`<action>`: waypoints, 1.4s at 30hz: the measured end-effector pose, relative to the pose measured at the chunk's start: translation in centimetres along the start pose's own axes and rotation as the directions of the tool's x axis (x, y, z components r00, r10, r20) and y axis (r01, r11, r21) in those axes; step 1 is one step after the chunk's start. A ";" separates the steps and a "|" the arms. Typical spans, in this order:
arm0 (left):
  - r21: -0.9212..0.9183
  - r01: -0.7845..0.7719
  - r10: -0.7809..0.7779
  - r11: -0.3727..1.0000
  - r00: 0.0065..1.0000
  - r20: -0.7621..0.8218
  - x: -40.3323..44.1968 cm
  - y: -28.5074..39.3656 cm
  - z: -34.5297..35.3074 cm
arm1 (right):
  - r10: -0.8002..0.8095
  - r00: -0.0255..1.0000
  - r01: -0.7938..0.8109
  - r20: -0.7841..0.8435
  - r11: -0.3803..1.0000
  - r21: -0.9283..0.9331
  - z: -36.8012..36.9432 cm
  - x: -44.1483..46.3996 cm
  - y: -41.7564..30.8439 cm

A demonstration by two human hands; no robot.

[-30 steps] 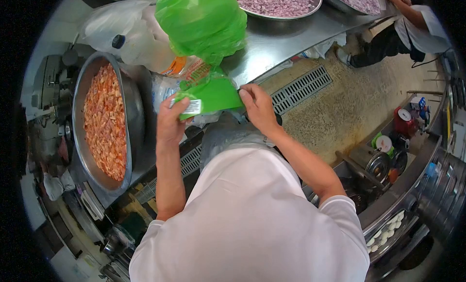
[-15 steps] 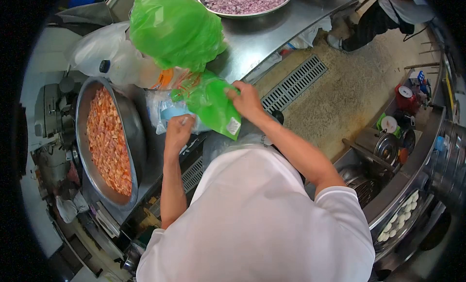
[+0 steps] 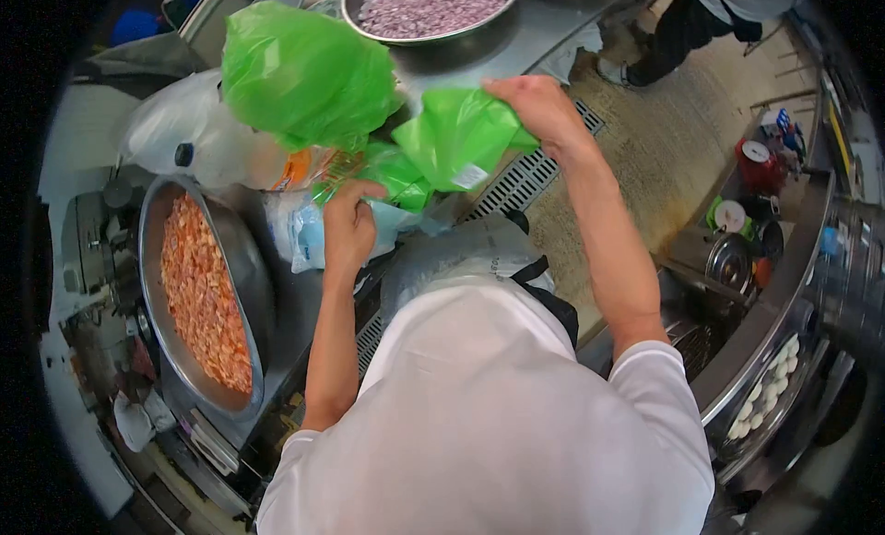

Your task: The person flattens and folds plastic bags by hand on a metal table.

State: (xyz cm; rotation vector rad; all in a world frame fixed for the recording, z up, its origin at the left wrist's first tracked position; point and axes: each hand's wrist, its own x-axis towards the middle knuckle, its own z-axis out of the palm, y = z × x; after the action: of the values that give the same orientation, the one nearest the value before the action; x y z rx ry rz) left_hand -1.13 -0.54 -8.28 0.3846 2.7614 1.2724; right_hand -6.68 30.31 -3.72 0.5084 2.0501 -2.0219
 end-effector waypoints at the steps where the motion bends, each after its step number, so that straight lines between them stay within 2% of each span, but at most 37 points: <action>1: -0.091 -0.007 0.004 0.996 1.000 -0.030 0.3 2.6 -0.1 | 0.045 0.993 -0.048 0.109 0.999 0.020 -0.1 -0.3 -0.3; 3: -0.215 -0.044 0.038 0.976 0.999 -0.035 1.1 8.1 0.6 | 0.086 0.976 -0.075 0.202 0.995 -0.060 0.8 -0.5 0.0; 5: -0.067 -0.129 0.133 0.989 0.990 0.047 2.2 9.0 2.6 | 0.148 0.931 -0.113 0.333 0.986 -0.121 1.7 -1.0 0.1; 7: 0.152 -0.147 0.096 0.977 0.949 0.299 4.1 9.1 2.9 | 0.114 0.881 -0.063 0.460 0.990 -0.125 1.4 -0.9 0.4; 8: 0.016 -0.080 0.070 0.997 0.940 0.333 4.5 8.4 2.8 | 0.098 0.850 -0.038 0.518 0.991 -0.126 1.1 -0.8 0.3; 9: -0.117 -0.007 0.050 0.993 0.926 0.374 4.8 7.1 3.0 | 0.009 0.880 0.021 0.475 0.998 -0.058 -0.3 -0.6 0.0; 10: -0.242 0.075 0.035 0.967 0.906 0.421 5.0 6.0 3.2 | -0.093 0.929 0.054 0.359 0.992 0.116 -2.1 -0.1 0.0; 11: -0.438 0.275 -0.066 0.856 0.898 0.434 4.8 5.1 3.4 | -0.175 0.958 0.108 0.226 0.954 0.280 -4.0 0.8 0.2; 12: -0.600 0.447 -0.165 0.663 0.870 0.465 4.2 4.3 3.4 | -0.233 0.969 0.176 0.086 0.887 0.428 -4.9 1.3 0.4; 13: -0.715 0.567 -0.248 0.410 0.823 0.511 3.5 3.7 3.2 | -0.263 0.965 0.252 -0.003 0.924 0.288 -4.7 1.2 0.7; 16: -0.743 0.632 -0.381 0.221 0.757 0.531 2.5 2.7 2.9 | -0.172 0.916 0.141 0.362 0.984 0.110 -2.4 -0.7 4.6; 18: -0.721 0.640 -0.335 0.266 0.763 0.554 2.2 1.5 2.8 | -0.145 0.885 0.147 0.442 0.989 0.030 0.3 -2.3 4.8; 19: -0.707 0.647 -0.316 0.286 0.760 0.568 1.9 0.6 2.9 | -0.157 0.864 0.118 0.478 0.987 0.111 1.2 -2.5 4.9; 22: -0.587 0.609 -0.330 0.533 0.789 0.519 1.5 -1.5 3.5 | -0.168 0.817 0.126 0.552 0.985 0.114 3.3 -2.4 3.4; 26: -0.560 0.605 -0.370 0.566 0.794 0.483 1.0 -1.6 2.5 | -0.123 0.758 0.199 0.641 0.979 -0.047 4.8 -1.8 3.4; 27: -0.546 0.590 -0.379 0.595 0.805 0.457 0.9 -1.3 2.1 | -0.117 0.776 0.191 0.620 0.980 -0.054 5.2 -1.6 3.7; 30: -0.480 0.508 -0.397 0.715 0.861 0.319 0.7 -0.2 1.2 | -0.025 0.865 0.037 0.500 0.999 -0.013 5.0 -1.4 3.8; 34: -0.388 0.495 -0.442 0.778 0.869 0.222 0.1 1.7 -2.2 | 0.045 0.871 -0.070 0.489 0.997 0.032 2.5 0.5 6.6; 37: -0.215 0.269 -0.268 0.939 0.963 0.035 -0.1 1.0 -1.7 | 0.049 0.899 -0.120 0.436 0.983 0.137 3.1 -0.3 6.5; 38: -0.238 0.312 -0.304 0.920 0.950 0.071 0.1 0.5 -1.8 | 0.041 0.913 -0.126 0.406 0.975 0.185 3.3 -0.7 6.2; 40: -0.276 0.397 -0.369 0.875 0.917 0.150 0.5 -0.4 -2.3 | -0.011 0.883 -0.092 0.469 0.976 0.197 2.7 -0.7 6.6; 42: -0.284 0.361 -0.350 0.888 0.932 0.093 0.7 -0.6 -2.3 | -0.025 0.868 -0.078 0.495 0.979 0.187 2.3 -0.5 7.3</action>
State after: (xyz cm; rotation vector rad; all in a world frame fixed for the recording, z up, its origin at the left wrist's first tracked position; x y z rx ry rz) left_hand -2.30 -2.44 -7.17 -0.1166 2.3987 1.5188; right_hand -3.61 27.90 -10.30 0.0284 1.5336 -2.0800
